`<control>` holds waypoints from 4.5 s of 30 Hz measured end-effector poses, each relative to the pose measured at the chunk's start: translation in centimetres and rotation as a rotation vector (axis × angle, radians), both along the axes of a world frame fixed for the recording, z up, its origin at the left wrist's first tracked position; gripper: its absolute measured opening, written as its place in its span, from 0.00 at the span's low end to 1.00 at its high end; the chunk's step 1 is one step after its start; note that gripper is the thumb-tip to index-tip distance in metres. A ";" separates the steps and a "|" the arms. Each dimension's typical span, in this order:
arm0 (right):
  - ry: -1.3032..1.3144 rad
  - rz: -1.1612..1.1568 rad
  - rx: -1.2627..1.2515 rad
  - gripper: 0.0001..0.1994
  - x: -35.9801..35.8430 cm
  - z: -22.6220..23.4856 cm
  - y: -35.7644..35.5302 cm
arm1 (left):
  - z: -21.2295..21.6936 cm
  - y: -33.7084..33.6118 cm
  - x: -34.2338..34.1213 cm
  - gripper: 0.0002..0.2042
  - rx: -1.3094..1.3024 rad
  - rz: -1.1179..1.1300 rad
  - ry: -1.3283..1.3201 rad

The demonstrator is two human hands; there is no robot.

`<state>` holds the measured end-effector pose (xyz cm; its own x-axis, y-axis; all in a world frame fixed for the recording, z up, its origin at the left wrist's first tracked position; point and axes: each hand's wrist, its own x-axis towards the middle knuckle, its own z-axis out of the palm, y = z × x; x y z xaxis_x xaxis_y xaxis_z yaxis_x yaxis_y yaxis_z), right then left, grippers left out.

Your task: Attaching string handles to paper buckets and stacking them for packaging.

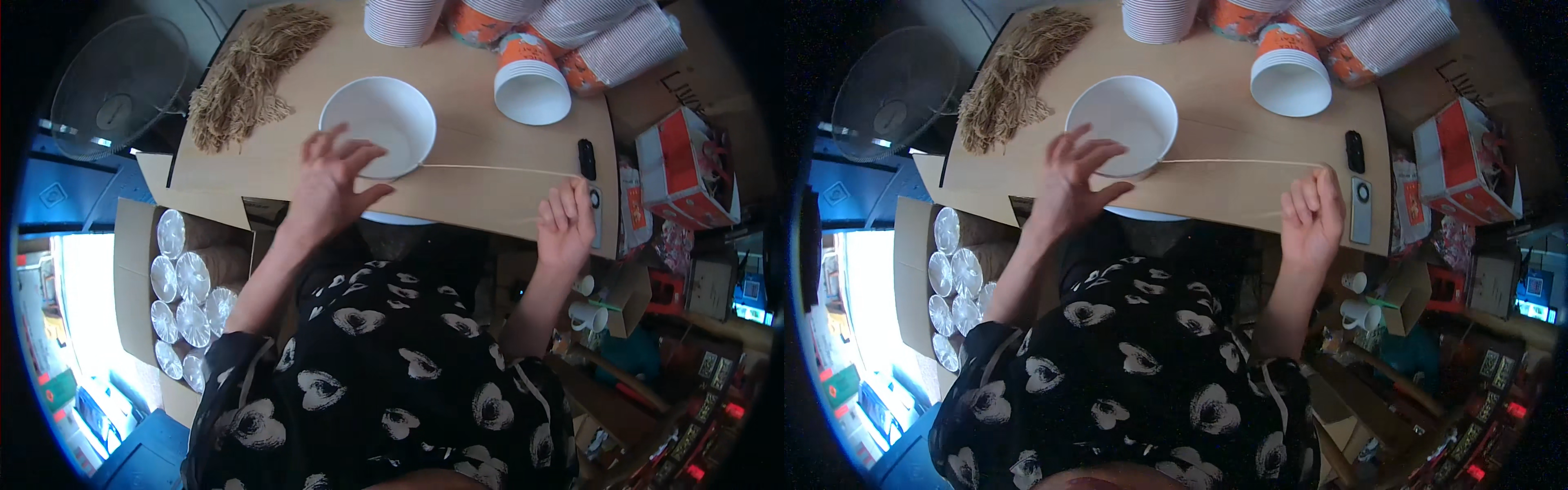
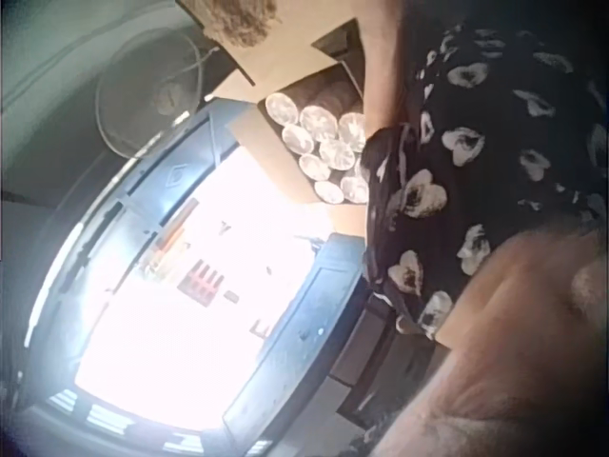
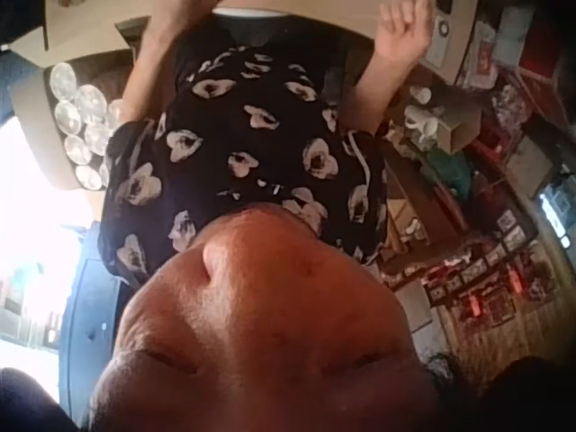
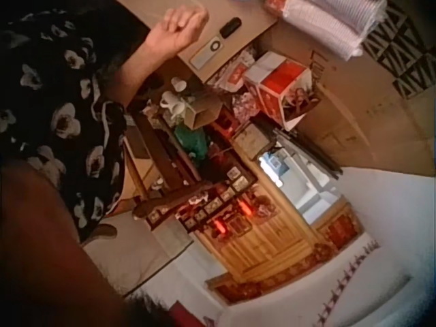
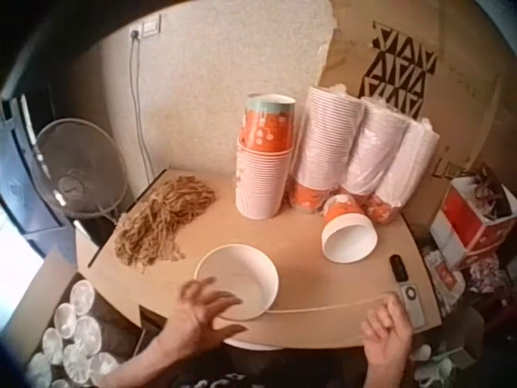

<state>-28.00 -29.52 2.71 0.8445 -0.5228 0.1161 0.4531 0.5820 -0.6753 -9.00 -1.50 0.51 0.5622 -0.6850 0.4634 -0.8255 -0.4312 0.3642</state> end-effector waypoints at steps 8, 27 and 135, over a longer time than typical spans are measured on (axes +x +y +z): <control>-0.079 0.129 0.342 0.08 4.9 -0.5 4.7 | -0.9 -3.5 -1.2 0.13 -0.221 -0.027 -0.068; 0.557 -0.104 -1.070 0.11 4.8 -3.2 9.7 | -1.0 -0.5 -3.8 0.03 -0.125 -0.415 0.771; -0.009 0.406 -0.380 0.07 11.8 0.0 9.2 | 0.0 2.1 7.8 0.06 -0.007 -0.312 0.813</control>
<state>-16.16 -20.34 2.67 0.9676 -0.0760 0.2407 0.2497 0.4273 -0.8689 -1.20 0.58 0.56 0.5079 -0.8614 0.0048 -0.3883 -0.2240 0.8939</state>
